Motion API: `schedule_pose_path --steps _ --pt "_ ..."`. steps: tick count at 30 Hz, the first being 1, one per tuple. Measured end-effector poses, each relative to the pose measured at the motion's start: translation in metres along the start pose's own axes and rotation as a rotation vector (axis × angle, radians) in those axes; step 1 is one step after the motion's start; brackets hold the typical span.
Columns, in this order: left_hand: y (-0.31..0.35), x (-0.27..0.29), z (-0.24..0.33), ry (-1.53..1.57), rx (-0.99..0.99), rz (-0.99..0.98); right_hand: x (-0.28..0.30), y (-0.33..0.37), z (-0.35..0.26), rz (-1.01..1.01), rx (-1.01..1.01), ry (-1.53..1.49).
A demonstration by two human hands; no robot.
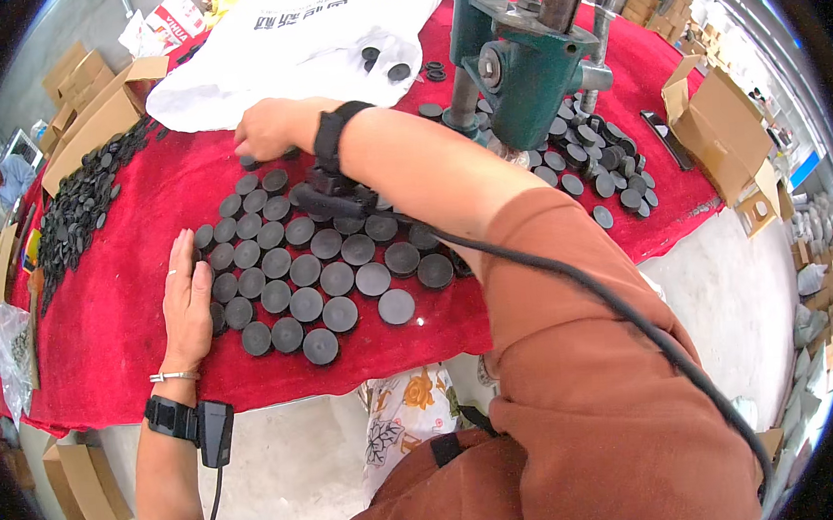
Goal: The person organizes black discs on a table, then places a disc into a press and pulls the lever. They then remove the disc from the press and set it back on the table before repeating the process.
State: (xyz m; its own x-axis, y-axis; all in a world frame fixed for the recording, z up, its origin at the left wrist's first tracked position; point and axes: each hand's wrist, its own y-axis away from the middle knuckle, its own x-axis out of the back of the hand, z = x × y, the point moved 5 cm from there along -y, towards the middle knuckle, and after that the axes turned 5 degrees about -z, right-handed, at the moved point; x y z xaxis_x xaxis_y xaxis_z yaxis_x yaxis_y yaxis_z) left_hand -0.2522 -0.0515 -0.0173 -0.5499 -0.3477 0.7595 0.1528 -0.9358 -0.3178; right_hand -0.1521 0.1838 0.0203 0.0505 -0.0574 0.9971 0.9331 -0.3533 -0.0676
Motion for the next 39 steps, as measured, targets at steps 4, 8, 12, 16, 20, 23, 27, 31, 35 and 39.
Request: schedule_pose_path --steps 4,8,12,16,20,23,27,31,35,39 --pt "0.0 -0.002 -0.002 -0.125 -0.051 -0.082 -0.023 -0.008 -0.022 -0.18 0.284 0.267" --pt "-0.001 -0.004 -0.005 -0.187 -0.057 -0.081 -0.026 0.029 -0.017 -0.236 0.159 0.138" --pt "-0.003 -0.003 -0.01 -0.168 -0.071 -0.063 0.0 0.058 -0.022 -0.038 0.105 0.028" --pt "-0.004 0.003 -0.014 -0.177 -0.138 0.019 0.063 0.099 -0.023 0.246 -0.21 -0.024" --pt "-0.001 0.019 0.009 -0.231 -0.15 0.244 0.131 0.209 -0.047 0.656 -0.144 -0.296" --pt "0.023 0.028 0.054 -0.112 -0.117 0.322 0.145 0.291 -0.061 0.726 -0.249 -0.269" --pt "0.063 -0.016 0.144 -0.081 -0.268 0.064 0.143 0.357 -0.049 0.852 -0.501 -0.496" --pt "0.054 -0.059 0.203 -0.294 -0.433 0.072 0.15 0.382 -0.043 0.834 -0.638 -0.498" --pt "0.032 -0.091 0.217 -0.421 -0.295 -0.018 0.155 0.395 -0.046 0.899 -0.603 -0.559" --pt "0.026 -0.101 0.221 -0.468 -0.225 -0.058 0.171 0.41 -0.029 0.978 -0.642 -0.421"
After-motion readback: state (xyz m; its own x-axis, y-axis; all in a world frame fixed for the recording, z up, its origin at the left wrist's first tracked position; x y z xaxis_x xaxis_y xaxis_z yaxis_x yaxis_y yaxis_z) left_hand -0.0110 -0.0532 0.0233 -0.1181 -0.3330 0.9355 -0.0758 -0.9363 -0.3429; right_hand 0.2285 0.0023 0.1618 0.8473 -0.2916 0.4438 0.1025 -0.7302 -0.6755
